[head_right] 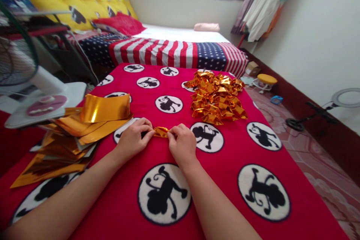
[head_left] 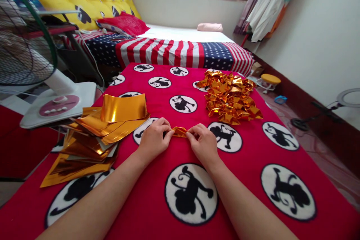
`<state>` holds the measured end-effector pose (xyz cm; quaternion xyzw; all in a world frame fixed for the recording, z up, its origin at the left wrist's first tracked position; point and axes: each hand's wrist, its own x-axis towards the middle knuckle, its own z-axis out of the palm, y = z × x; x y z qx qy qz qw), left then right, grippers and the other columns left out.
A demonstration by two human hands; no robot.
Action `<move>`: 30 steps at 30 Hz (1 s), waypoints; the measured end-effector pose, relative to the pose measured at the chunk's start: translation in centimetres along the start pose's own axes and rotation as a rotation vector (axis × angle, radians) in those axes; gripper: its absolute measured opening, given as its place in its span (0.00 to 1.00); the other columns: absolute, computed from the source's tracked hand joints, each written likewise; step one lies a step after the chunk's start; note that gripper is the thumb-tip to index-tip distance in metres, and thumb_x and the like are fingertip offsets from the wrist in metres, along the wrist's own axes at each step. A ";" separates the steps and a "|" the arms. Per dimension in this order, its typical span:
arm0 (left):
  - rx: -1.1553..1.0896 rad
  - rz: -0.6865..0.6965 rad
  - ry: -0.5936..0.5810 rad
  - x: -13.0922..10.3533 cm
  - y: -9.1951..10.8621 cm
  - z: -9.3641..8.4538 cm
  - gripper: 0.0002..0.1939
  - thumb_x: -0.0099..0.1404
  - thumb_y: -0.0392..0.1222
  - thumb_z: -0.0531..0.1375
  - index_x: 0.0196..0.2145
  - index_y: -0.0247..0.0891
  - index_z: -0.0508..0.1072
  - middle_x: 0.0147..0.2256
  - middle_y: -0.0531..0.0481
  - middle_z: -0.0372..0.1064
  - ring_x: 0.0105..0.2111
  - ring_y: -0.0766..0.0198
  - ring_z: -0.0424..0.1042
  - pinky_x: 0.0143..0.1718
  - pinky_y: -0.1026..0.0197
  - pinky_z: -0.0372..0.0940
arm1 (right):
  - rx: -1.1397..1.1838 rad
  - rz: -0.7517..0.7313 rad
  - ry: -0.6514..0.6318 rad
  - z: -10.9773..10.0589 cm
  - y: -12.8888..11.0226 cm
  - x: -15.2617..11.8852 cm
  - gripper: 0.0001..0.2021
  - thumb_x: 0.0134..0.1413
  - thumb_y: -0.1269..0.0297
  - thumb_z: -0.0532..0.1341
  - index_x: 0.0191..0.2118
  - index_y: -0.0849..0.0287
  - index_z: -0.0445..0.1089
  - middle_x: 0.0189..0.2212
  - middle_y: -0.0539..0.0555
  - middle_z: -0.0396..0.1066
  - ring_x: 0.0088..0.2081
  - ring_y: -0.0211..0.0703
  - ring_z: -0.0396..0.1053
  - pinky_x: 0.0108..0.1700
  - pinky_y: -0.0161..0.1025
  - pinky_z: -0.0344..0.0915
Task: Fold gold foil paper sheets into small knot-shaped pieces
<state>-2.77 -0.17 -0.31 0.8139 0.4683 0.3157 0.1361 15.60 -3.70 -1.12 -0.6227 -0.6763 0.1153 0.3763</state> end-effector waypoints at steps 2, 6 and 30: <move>0.009 0.008 0.019 0.1 -0.2 0.2 0.09 0.63 0.39 0.59 0.25 0.38 0.75 0.34 0.49 0.70 0.34 0.62 0.70 0.36 0.59 0.65 | -0.009 0.002 0.007 0.1 0.0 0.0 0.06 0.54 0.69 0.62 0.28 0.55 0.73 0.26 0.50 0.68 0.29 0.40 0.65 0.32 0.37 0.57; 0.007 0.022 0.032 0.2 -0.5 0.3 0.09 0.62 0.40 0.60 0.25 0.38 0.76 0.34 0.49 0.70 0.33 0.63 0.70 0.36 0.59 0.66 | -0.016 0.013 0.012 0.2 0.1 0.0 0.05 0.54 0.69 0.62 0.28 0.55 0.73 0.26 0.50 0.68 0.29 0.40 0.65 0.31 0.37 0.58; -0.078 -0.212 0.000 0.8 -0.3 0.2 0.07 0.57 0.45 0.65 0.26 0.40 0.79 0.27 0.51 0.76 0.27 0.63 0.72 0.29 0.61 0.61 | -0.150 0.076 0.031 0.3 -0.9 -0.1 0.06 0.56 0.67 0.61 0.28 0.57 0.69 0.30 0.51 0.69 0.30 0.40 0.65 0.32 0.37 0.55</move>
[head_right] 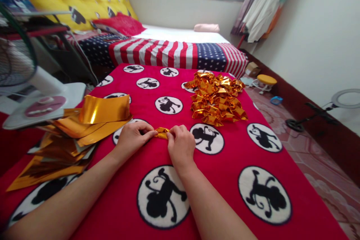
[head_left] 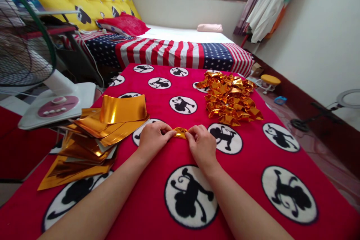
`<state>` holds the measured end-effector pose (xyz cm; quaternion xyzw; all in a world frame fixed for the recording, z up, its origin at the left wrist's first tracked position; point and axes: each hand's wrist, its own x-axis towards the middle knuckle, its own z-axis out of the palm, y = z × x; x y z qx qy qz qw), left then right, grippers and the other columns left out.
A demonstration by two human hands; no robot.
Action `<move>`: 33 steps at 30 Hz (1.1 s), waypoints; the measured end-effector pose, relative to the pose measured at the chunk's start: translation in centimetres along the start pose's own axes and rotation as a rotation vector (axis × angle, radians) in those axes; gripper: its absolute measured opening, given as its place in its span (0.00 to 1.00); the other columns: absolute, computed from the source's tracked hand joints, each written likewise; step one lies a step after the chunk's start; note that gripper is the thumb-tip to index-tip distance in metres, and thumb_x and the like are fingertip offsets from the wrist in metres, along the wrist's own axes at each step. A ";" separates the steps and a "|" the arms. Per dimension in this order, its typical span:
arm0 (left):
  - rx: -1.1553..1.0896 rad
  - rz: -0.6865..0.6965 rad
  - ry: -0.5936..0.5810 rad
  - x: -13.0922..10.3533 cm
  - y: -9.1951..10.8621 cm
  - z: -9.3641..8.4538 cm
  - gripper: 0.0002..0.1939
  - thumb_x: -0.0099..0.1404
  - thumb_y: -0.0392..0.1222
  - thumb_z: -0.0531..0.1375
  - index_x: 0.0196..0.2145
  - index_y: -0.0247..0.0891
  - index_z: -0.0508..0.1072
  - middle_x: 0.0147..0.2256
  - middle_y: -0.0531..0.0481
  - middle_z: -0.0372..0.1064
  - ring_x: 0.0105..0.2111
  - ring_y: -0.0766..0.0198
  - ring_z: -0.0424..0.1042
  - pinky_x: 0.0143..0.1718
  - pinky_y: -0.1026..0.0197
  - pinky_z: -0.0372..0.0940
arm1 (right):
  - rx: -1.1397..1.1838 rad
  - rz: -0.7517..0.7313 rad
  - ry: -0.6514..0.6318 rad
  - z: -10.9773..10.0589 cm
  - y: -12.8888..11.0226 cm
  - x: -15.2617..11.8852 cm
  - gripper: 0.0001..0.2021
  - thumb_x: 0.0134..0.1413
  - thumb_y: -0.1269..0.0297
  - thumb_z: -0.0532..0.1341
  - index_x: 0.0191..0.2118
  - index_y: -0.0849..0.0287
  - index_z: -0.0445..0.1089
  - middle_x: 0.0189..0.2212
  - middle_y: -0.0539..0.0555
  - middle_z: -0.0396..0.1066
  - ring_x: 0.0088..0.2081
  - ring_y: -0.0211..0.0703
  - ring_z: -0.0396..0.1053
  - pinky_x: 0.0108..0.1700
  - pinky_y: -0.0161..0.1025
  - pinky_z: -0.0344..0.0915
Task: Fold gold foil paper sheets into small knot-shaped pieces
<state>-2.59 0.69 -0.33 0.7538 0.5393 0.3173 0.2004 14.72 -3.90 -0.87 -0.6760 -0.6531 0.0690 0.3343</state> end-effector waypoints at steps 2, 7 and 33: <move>0.009 -0.019 -0.015 -0.1 0.1 0.0 0.07 0.56 0.45 0.66 0.25 0.40 0.78 0.26 0.52 0.76 0.25 0.64 0.70 0.28 0.62 0.59 | -0.002 0.011 -0.002 -0.1 -0.1 -0.1 0.06 0.57 0.67 0.61 0.28 0.57 0.69 0.30 0.51 0.69 0.30 0.40 0.65 0.33 0.37 0.56; -0.055 0.048 -0.006 -0.4 0.0 0.1 0.07 0.56 0.44 0.66 0.24 0.40 0.76 0.31 0.52 0.76 0.32 0.63 0.72 0.34 0.62 0.62 | 0.048 0.007 0.018 -0.2 -0.1 -0.4 0.06 0.56 0.69 0.61 0.28 0.57 0.68 0.30 0.51 0.69 0.33 0.41 0.66 0.35 0.37 0.57; -0.370 0.214 0.051 -1.2 0.6 -0.6 0.06 0.58 0.38 0.65 0.25 0.37 0.73 0.31 0.50 0.74 0.32 0.64 0.72 0.35 0.64 0.65 | 0.864 0.176 0.054 -0.2 0.2 -0.7 0.05 0.53 0.64 0.63 0.29 0.58 0.71 0.26 0.48 0.71 0.29 0.38 0.66 0.33 0.34 0.62</move>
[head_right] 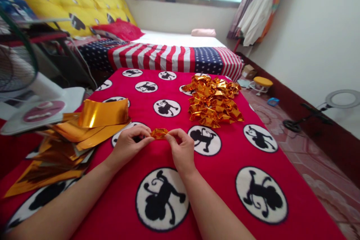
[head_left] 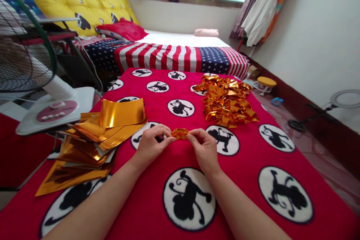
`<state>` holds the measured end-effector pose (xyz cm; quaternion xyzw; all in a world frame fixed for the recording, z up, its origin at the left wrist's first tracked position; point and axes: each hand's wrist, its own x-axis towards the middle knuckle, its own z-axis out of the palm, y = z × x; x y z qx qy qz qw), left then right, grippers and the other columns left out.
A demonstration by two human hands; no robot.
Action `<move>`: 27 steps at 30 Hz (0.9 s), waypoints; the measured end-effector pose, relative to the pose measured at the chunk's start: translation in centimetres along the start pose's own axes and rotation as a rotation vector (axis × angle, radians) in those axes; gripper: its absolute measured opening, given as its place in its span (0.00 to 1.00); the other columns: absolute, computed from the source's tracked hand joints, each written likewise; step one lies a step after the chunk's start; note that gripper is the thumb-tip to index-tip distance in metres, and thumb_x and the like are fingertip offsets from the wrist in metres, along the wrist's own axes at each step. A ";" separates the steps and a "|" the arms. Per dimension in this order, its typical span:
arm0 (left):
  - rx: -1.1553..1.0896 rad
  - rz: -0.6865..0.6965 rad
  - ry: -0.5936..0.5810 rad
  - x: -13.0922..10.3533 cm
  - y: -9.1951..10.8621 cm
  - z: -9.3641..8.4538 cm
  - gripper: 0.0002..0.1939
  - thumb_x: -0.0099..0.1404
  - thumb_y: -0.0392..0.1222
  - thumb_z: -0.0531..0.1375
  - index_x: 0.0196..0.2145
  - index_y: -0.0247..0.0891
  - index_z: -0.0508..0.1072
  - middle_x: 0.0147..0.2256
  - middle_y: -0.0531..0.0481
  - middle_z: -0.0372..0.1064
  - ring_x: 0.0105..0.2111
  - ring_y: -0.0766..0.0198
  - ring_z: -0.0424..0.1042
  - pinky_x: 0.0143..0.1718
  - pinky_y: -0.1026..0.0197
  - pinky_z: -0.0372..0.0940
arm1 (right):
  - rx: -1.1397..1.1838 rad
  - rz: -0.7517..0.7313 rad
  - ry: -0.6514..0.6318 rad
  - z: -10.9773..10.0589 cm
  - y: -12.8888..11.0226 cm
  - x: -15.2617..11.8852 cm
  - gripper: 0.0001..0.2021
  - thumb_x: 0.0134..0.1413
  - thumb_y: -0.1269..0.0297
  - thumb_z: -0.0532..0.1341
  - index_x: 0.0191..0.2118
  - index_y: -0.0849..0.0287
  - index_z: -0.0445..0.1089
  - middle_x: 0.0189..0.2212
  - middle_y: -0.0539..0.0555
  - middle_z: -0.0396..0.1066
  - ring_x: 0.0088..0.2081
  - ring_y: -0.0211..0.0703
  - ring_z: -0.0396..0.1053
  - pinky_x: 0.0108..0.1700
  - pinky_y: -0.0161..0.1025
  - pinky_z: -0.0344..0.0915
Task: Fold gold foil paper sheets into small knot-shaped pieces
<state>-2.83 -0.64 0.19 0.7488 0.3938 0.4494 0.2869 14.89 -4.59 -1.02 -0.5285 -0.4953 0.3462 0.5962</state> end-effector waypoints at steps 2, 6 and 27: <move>0.003 0.030 0.021 -0.1 0.4 0.0 0.07 0.58 0.38 0.65 0.24 0.37 0.73 0.32 0.49 0.74 0.33 0.64 0.73 0.36 0.64 0.65 | 0.058 0.008 0.006 0.1 0.0 0.0 0.05 0.53 0.64 0.64 0.29 0.58 0.71 0.26 0.48 0.71 0.29 0.38 0.67 0.33 0.34 0.63; 0.004 0.027 0.043 -0.3 0.7 -0.1 0.07 0.58 0.38 0.66 0.24 0.37 0.74 0.34 0.49 0.75 0.34 0.65 0.74 0.38 0.64 0.66 | 0.097 0.018 -0.005 0.2 -0.1 -0.1 0.05 0.53 0.64 0.64 0.30 0.58 0.71 0.25 0.49 0.71 0.29 0.38 0.68 0.33 0.34 0.64; -0.031 -0.076 0.096 -0.5 0.6 0.2 0.09 0.60 0.44 0.64 0.25 0.37 0.73 0.27 0.51 0.74 0.29 0.65 0.72 0.31 0.65 0.65 | -0.060 -0.056 -0.076 0.5 -0.7 -1.0 0.06 0.62 0.59 0.56 0.37 0.55 0.64 0.28 0.49 0.72 0.25 0.40 0.75 0.25 0.32 0.66</move>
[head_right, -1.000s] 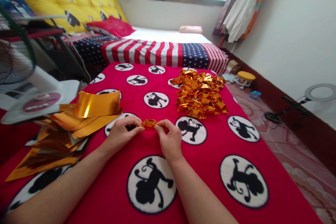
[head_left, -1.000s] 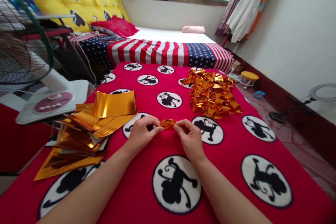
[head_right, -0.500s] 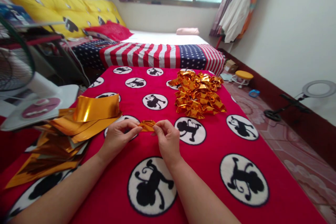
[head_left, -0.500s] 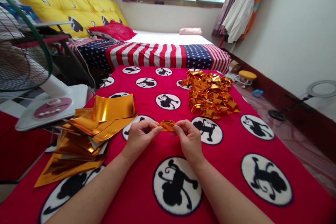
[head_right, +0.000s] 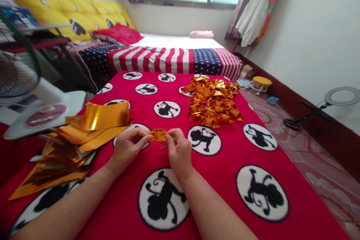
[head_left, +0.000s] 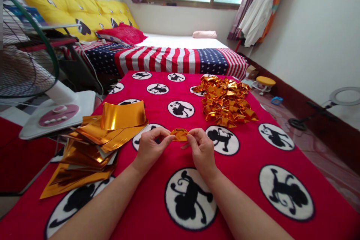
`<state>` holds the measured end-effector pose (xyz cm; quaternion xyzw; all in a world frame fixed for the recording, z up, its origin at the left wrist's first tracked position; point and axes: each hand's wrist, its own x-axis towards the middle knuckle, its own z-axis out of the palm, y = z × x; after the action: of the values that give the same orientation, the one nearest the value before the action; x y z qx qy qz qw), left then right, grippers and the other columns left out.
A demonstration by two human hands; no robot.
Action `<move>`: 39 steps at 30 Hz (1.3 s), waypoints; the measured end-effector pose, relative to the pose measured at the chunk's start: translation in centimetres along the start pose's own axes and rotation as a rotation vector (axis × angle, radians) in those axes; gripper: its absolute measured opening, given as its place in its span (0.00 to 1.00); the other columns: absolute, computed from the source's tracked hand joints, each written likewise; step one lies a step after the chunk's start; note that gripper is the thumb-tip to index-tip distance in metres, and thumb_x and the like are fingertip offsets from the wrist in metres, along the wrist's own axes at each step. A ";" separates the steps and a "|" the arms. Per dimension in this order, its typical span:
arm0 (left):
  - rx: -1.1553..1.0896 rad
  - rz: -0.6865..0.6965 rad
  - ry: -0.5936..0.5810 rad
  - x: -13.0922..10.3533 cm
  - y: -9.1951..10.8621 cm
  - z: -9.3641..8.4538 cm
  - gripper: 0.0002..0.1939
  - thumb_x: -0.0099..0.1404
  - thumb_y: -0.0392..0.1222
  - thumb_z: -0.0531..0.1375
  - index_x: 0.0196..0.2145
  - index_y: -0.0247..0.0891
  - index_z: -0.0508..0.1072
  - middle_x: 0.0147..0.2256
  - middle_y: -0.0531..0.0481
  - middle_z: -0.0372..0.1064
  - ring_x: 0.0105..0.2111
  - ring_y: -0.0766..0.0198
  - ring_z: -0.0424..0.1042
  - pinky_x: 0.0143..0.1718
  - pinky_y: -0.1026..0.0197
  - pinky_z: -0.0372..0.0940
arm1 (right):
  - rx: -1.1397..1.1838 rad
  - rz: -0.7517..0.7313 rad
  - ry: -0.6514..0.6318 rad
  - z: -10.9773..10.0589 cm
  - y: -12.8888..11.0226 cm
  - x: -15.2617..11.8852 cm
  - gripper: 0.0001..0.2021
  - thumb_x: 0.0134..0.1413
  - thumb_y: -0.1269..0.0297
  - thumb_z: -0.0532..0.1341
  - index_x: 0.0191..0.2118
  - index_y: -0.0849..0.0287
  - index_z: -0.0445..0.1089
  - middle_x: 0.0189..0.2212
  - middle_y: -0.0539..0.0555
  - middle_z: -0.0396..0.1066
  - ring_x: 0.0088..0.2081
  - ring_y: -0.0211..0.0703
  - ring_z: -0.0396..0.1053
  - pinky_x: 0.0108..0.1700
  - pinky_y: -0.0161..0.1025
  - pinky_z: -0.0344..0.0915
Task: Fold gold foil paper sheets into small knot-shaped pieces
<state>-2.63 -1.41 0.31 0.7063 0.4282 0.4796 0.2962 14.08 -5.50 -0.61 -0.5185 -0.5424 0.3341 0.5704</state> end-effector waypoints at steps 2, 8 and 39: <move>0.001 -0.003 -0.003 0.0 0.0 0.1 0.09 0.61 0.44 0.64 0.26 0.37 0.73 0.27 0.51 0.74 0.28 0.65 0.72 0.31 0.65 0.65 | -0.003 0.010 0.004 0.0 -0.1 0.0 0.06 0.63 0.59 0.56 0.39 0.55 0.63 0.27 0.49 0.73 0.25 0.40 0.75 0.26 0.32 0.66; 0.008 0.016 -0.011 -0.2 0.1 0.0 0.09 0.61 0.43 0.63 0.27 0.37 0.73 0.28 0.50 0.74 0.29 0.66 0.72 0.32 0.65 0.65 | 0.001 0.005 0.007 0.0 -0.1 0.0 0.10 0.63 0.60 0.56 0.48 0.56 0.63 0.26 0.49 0.76 0.28 0.42 0.77 0.32 0.35 0.70; -0.257 -0.179 -0.152 0.1 0.1 0.3 0.09 0.59 0.46 0.64 0.34 0.37 0.77 0.30 0.49 0.76 0.29 0.63 0.74 0.31 0.64 0.68 | 0.102 0.061 -0.061 -0.1 -0.1 0.0 0.07 0.56 0.62 0.62 0.31 0.57 0.71 0.20 0.48 0.72 0.21 0.38 0.71 0.24 0.32 0.67</move>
<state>-2.34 -1.43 0.34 0.6558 0.4011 0.4474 0.4570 14.17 -5.51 -0.50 -0.4945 -0.5259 0.3942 0.5689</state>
